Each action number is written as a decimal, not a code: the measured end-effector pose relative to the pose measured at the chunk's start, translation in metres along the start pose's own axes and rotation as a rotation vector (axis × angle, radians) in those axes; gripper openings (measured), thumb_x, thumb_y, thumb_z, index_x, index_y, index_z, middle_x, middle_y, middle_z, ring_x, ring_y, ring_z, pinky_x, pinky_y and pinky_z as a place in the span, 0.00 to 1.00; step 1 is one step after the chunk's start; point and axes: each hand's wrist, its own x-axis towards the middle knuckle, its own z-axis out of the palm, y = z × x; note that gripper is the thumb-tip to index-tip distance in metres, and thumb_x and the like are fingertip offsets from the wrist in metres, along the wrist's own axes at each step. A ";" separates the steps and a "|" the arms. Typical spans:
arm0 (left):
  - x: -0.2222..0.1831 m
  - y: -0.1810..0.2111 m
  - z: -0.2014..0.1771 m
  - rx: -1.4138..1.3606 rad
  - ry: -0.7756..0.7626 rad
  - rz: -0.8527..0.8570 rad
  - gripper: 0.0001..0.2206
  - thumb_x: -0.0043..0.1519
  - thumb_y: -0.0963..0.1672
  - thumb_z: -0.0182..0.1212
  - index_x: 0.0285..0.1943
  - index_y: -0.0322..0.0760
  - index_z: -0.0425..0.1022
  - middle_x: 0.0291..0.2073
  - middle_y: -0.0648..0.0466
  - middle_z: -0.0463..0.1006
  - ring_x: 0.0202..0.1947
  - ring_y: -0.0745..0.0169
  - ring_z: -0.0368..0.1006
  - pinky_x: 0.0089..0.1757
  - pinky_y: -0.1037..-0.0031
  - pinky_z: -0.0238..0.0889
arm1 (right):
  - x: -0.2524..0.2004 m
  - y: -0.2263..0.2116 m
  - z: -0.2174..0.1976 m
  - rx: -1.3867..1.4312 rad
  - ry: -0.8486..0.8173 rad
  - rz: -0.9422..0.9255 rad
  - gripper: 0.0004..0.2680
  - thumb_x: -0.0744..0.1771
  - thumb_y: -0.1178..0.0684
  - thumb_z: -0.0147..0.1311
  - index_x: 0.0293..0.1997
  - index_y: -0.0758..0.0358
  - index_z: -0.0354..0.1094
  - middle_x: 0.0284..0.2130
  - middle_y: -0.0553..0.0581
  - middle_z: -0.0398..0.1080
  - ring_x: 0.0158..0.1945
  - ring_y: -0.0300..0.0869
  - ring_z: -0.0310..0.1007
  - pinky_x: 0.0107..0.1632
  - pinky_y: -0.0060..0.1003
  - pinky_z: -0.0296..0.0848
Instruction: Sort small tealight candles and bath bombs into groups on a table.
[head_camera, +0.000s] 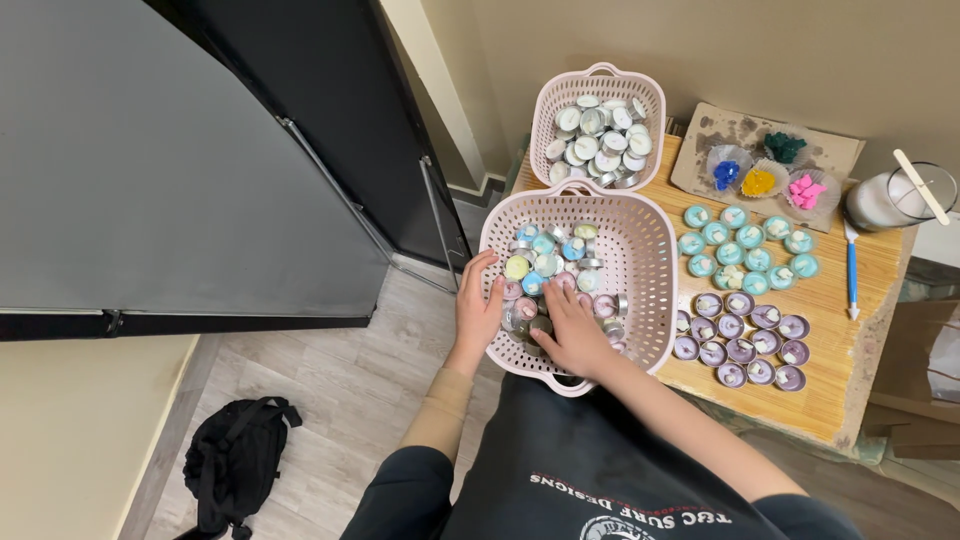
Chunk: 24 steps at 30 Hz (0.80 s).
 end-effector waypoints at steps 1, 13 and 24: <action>0.000 0.000 -0.001 0.002 0.000 0.000 0.13 0.66 0.40 0.57 0.59 0.31 0.70 0.62 0.43 0.73 0.63 0.44 0.70 0.61 0.63 0.62 | -0.003 0.000 -0.008 0.001 0.000 -0.001 0.32 0.67 0.41 0.52 0.75 0.69 0.39 0.73 0.70 0.46 0.76 0.64 0.37 0.71 0.61 0.42; -0.001 -0.005 0.000 -0.018 -0.008 0.004 0.13 0.66 0.40 0.56 0.60 0.32 0.69 0.62 0.43 0.72 0.64 0.44 0.69 0.61 0.63 0.61 | 0.006 0.069 -0.007 0.762 0.040 0.885 0.26 0.72 0.51 0.44 0.84 0.52 0.41 0.62 0.85 0.68 0.62 0.74 0.65 0.62 0.58 0.64; -0.001 -0.002 -0.003 0.003 -0.007 0.018 0.13 0.68 0.40 0.55 0.60 0.31 0.69 0.62 0.43 0.72 0.64 0.44 0.69 0.61 0.63 0.61 | -0.009 0.054 -0.079 0.007 -0.105 0.416 0.19 0.60 0.51 0.66 0.55 0.62 0.72 0.50 0.68 0.74 0.54 0.56 0.75 0.58 0.44 0.72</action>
